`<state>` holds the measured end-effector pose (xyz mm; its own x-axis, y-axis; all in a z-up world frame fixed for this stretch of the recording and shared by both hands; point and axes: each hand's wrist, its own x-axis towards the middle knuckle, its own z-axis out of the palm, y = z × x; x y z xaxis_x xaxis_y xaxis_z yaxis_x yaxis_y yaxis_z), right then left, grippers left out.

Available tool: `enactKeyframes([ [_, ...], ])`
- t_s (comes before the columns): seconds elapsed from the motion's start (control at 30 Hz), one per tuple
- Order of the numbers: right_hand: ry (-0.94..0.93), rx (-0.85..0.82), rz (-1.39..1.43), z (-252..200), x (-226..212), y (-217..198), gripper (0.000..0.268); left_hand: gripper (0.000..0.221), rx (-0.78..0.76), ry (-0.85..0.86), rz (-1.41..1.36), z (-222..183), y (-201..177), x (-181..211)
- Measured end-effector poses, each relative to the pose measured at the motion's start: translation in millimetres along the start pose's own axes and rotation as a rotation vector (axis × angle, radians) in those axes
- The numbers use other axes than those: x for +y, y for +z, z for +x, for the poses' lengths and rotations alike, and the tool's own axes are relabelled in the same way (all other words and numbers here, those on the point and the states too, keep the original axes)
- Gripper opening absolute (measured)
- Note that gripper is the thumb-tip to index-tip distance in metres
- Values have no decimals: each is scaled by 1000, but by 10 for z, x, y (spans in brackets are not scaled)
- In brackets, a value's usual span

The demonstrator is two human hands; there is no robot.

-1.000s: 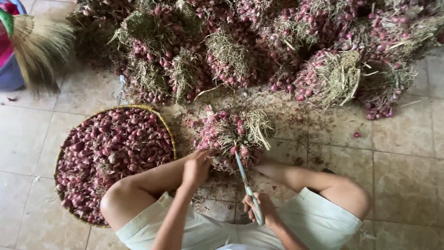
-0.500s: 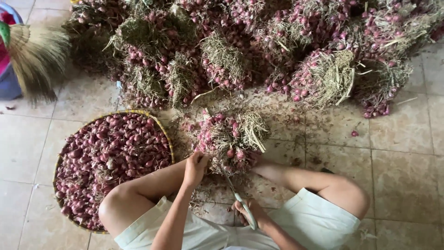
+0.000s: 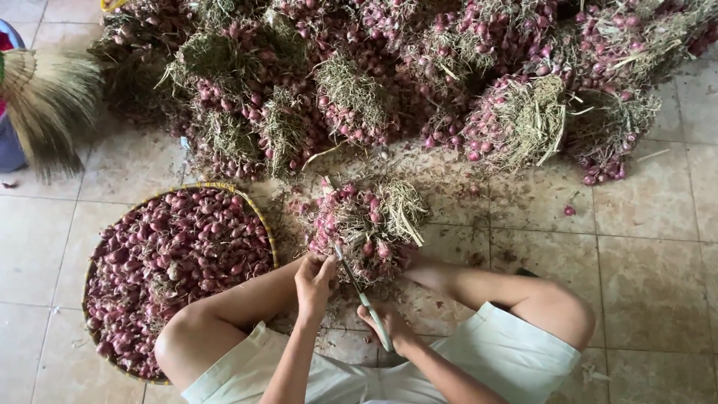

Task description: Trimming the roots and tops of shallots using scissors and placing the cleaned bulbs into a woven basket.

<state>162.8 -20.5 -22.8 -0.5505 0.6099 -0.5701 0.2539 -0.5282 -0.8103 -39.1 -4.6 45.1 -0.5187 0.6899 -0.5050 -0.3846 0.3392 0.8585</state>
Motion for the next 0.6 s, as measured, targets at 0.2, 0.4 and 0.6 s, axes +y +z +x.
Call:
enactKeyframes([
  [0.2,107,103,151,-176,121,-169,52,9,58,-59,-154,240,-305,148],
  [0.4,82,52,161,-324,80,-236,53,31,-42,198,430,842,-87,37],
  [0.6,3,55,128,-328,-36,-210,56,36,-184,715,1063,1021,120,-13],
])
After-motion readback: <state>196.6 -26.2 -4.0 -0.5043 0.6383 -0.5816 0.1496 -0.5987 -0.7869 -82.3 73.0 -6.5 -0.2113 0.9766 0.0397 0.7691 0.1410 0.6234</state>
